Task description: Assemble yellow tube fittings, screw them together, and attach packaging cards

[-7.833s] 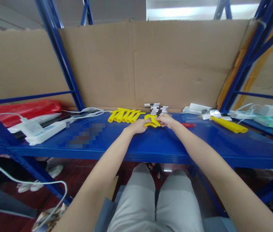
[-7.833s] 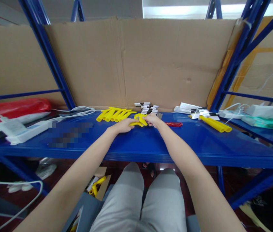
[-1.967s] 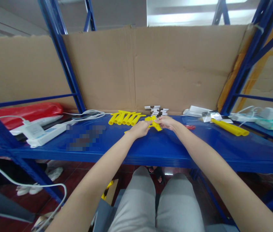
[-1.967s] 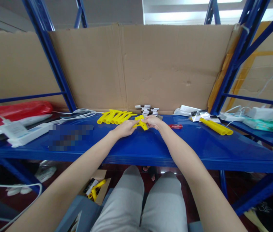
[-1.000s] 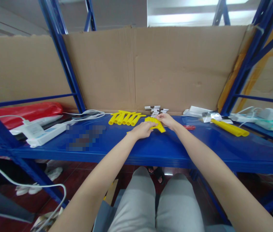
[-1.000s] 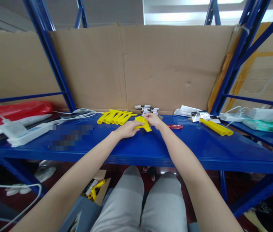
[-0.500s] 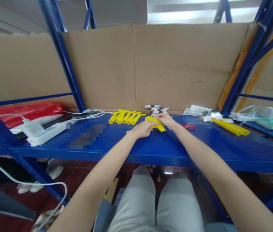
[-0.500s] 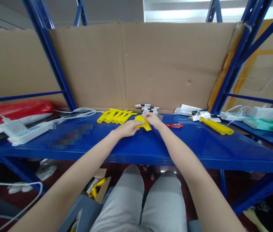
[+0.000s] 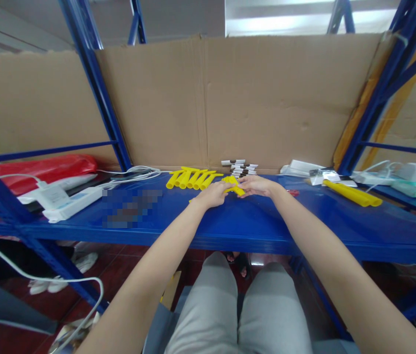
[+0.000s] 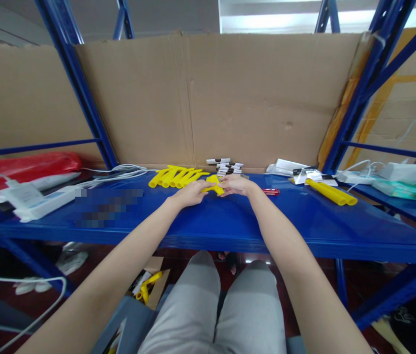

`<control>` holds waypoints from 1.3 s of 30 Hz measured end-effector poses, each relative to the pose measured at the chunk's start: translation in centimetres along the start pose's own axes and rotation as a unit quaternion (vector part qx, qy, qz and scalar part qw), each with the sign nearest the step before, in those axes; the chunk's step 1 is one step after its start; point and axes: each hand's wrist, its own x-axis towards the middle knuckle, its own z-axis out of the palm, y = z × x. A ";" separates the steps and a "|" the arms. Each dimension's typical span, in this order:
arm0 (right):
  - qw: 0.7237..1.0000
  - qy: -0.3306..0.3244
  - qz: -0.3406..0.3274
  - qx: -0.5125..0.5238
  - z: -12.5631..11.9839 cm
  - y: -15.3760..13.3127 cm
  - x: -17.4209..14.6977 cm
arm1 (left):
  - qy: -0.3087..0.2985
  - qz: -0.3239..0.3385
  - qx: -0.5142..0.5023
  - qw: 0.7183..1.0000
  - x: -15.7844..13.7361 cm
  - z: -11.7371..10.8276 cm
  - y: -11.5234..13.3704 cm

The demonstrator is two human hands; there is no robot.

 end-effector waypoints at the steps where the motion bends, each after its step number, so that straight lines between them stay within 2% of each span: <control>1: 1.000 -0.019 0.008 -0.009 0.0 -0.1 -0.3 | -0.002 -0.004 0.002 1.000 -0.1 -0.1 0.0; 4: 0.999 -0.040 0.012 -0.021 -0.1 -0.1 -0.5 | -0.002 -0.007 0.007 1.000 -0.1 -0.3 0.0; 18: 1.000 -0.011 0.004 -0.028 0.2 0.0 -0.1 | 0.012 0.001 0.004 1.000 0.0 0.0 -0.4; 39: 0.997 -0.058 -0.034 -0.029 -0.3 0.3 -0.1 | 0.019 0.005 0.013 1.000 -0.1 -0.6 0.0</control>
